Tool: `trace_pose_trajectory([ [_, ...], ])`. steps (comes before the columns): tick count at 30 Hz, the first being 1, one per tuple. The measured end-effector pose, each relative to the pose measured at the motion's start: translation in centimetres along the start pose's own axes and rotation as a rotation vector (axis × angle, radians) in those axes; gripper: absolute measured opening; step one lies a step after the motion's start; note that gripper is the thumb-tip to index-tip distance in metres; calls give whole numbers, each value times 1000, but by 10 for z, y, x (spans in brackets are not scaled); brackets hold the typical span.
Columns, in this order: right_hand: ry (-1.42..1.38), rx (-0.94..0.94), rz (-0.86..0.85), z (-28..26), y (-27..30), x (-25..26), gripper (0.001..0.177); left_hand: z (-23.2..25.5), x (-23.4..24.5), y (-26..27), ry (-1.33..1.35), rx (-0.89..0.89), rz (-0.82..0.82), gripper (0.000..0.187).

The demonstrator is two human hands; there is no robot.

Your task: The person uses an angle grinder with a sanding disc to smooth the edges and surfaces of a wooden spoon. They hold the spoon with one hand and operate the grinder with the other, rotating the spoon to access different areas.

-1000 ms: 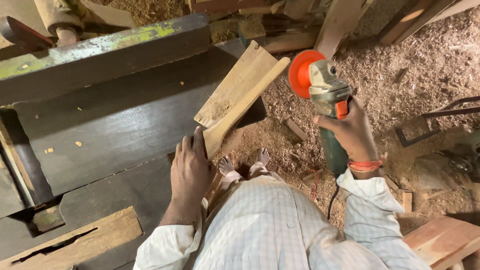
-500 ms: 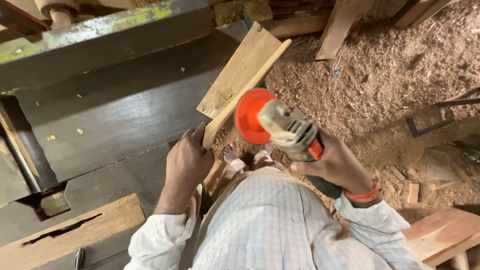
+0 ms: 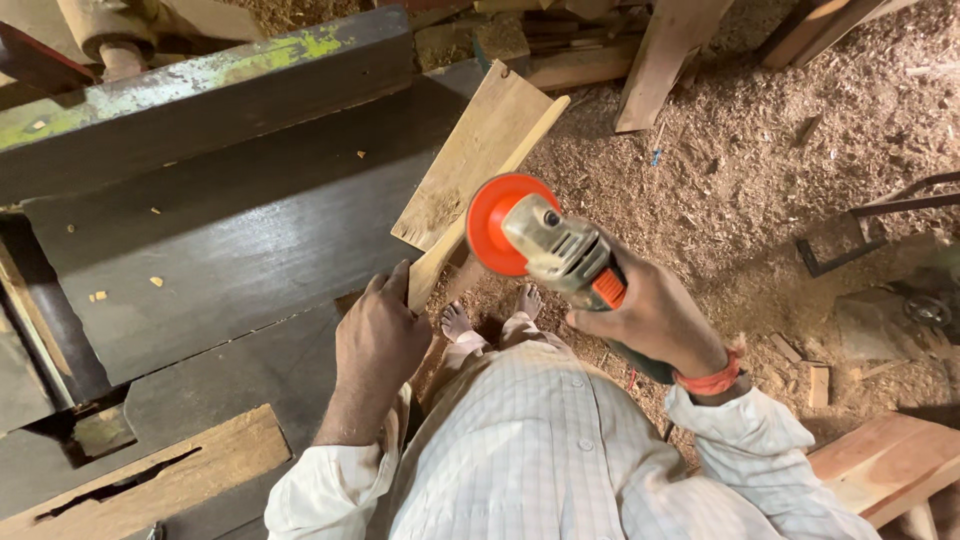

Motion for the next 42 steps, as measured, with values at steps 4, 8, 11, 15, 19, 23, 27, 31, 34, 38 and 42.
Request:
trace_pose_trajectory([
  [4,54,-53,42,18,-9,8,87,1,0,0,-24,8,-19,68],
  [8,-88,19,54,26,-16,17,75,1,-1,1,-26,6,-21,68],
  [11,37,-158,66,43,-22,27,63,0,-3,1,-45,17,-51,69],
  [15,-106,-32,128,42,-28,40,59,2,-3,1,-61,-8,-28,68],
  [19,-173,-82,144,55,-37,51,55,-1,-3,1,-40,-5,-21,67],
  [23,-216,-8,201,69,-46,63,54,-3,-4,3,5,-41,22,62],
  [27,-138,-8,296,92,-47,75,60,-3,-1,6,84,-101,118,56],
  [31,-263,-195,338,116,-24,78,68,-5,8,5,77,-106,232,69],
  [34,-424,-256,326,126,5,69,73,-2,8,-3,5,-165,305,89],
  [38,-432,-336,331,141,30,55,60,7,5,-23,-61,-244,382,72],
  [42,-478,-273,317,139,44,41,64,12,11,-26,-33,-322,479,75],
])
Point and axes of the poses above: each hand's wrist, its own y-axis away from the middle knuckle, its own x-axis out of the back of the hand, z = x × y, the point moved 6 cm from there along -y, towards the middle knuckle, and after that the axes turned 1 degree about z, right-handed, at the moved point
